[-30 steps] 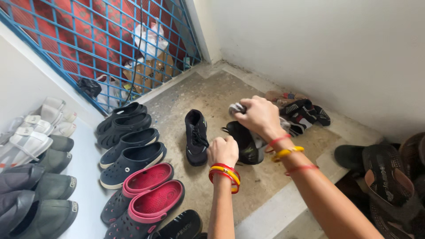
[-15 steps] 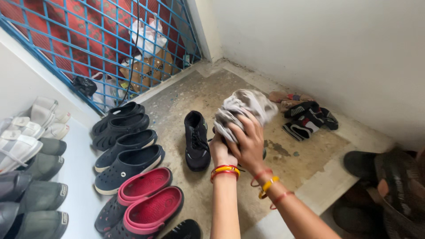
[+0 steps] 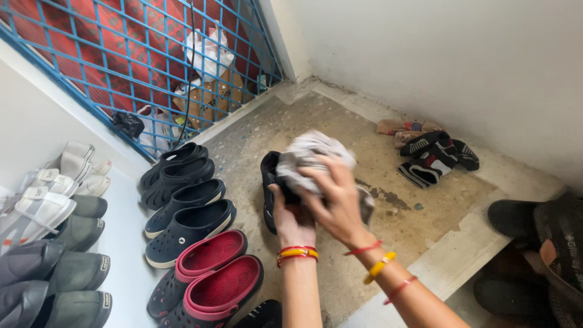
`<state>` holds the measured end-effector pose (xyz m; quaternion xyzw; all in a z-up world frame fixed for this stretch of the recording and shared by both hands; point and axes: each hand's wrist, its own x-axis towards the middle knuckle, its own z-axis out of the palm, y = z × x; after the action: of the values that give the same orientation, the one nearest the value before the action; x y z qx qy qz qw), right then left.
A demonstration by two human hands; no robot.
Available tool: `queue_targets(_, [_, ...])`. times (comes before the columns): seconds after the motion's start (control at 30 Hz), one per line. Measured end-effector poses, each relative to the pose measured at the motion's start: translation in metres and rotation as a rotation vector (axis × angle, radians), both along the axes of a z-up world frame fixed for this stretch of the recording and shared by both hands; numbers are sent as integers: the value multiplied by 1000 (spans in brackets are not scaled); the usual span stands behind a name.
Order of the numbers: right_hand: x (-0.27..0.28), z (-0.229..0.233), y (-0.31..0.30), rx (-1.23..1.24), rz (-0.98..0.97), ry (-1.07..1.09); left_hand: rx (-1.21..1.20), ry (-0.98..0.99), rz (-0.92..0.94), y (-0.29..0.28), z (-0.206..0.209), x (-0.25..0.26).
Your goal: The person retrieves a pair of black sneakers from a cardboard box and wipes them with a cloth. They clean the exterior and interior of both shoes, then place them on a shelf among other footwear.
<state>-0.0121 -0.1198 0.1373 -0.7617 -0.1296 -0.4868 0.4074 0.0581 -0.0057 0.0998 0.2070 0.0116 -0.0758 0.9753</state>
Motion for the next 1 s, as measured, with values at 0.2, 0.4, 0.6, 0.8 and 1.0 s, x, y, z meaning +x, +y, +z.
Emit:
queue_targets(0.2, [27, -18, 29, 46, 131, 45, -31, -2, -34, 14, -34, 4])
queue_targets(0.4, [37, -115, 7, 265, 39, 282, -148, 144, 179, 56, -72, 1])
queue_targets(0.6, [32, -103, -28, 442, -278, 557, -130, 114, 249, 47, -56, -18])
queue_targets(0.8, [18, -22, 27, 142, 73, 58, 39, 117, 87, 26, -40, -13])
queue_targets(1.0, [44, -63, 43, 267, 108, 160, 140, 89, 57, 36, -65, -3])
